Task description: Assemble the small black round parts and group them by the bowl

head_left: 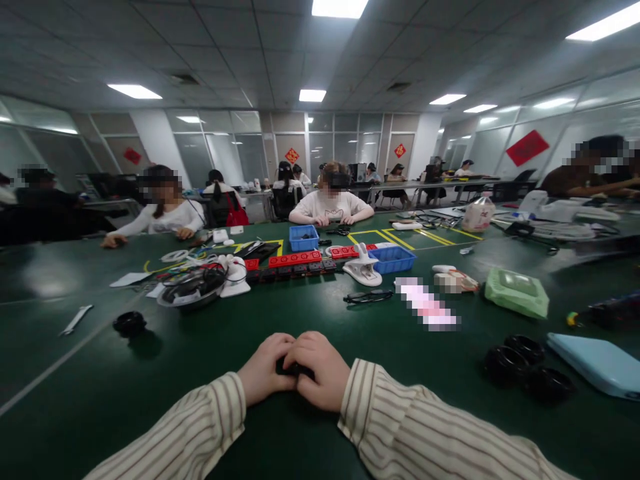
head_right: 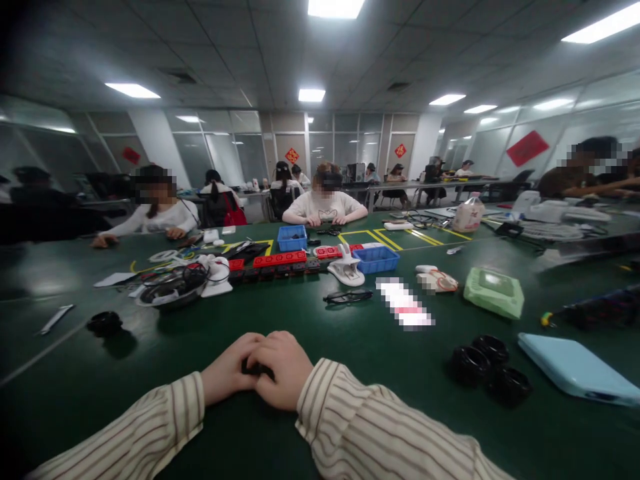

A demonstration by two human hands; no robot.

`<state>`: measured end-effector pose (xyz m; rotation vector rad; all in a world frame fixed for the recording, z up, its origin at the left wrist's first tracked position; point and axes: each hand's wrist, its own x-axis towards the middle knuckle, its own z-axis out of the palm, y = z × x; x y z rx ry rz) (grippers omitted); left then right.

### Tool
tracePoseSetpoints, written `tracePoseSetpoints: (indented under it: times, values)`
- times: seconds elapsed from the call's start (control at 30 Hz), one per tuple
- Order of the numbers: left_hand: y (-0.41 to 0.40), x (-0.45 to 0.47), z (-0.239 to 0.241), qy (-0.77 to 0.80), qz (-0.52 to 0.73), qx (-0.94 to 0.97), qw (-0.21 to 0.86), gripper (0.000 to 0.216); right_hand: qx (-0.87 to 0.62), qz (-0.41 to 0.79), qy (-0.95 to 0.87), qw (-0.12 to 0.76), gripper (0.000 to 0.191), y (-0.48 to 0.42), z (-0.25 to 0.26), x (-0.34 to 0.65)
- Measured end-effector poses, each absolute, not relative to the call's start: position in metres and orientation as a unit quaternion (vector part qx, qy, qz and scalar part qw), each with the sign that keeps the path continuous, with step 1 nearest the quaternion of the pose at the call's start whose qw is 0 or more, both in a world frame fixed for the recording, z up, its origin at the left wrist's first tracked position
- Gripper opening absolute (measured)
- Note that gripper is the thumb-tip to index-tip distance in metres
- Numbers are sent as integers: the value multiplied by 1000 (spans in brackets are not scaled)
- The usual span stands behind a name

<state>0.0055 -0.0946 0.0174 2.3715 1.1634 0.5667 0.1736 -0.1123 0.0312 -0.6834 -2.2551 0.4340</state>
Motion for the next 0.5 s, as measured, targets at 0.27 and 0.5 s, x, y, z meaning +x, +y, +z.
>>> tracePoseSetpoints:
  times: [0.27,0.5]
  values:
    - [-106,13,15,452,222,855,124,71,-399,101,-825,388,30,-123,28,169]
    - [-108,17,6,482,235,840,87,34,-499,55,-788,356,18,-125,24,159]
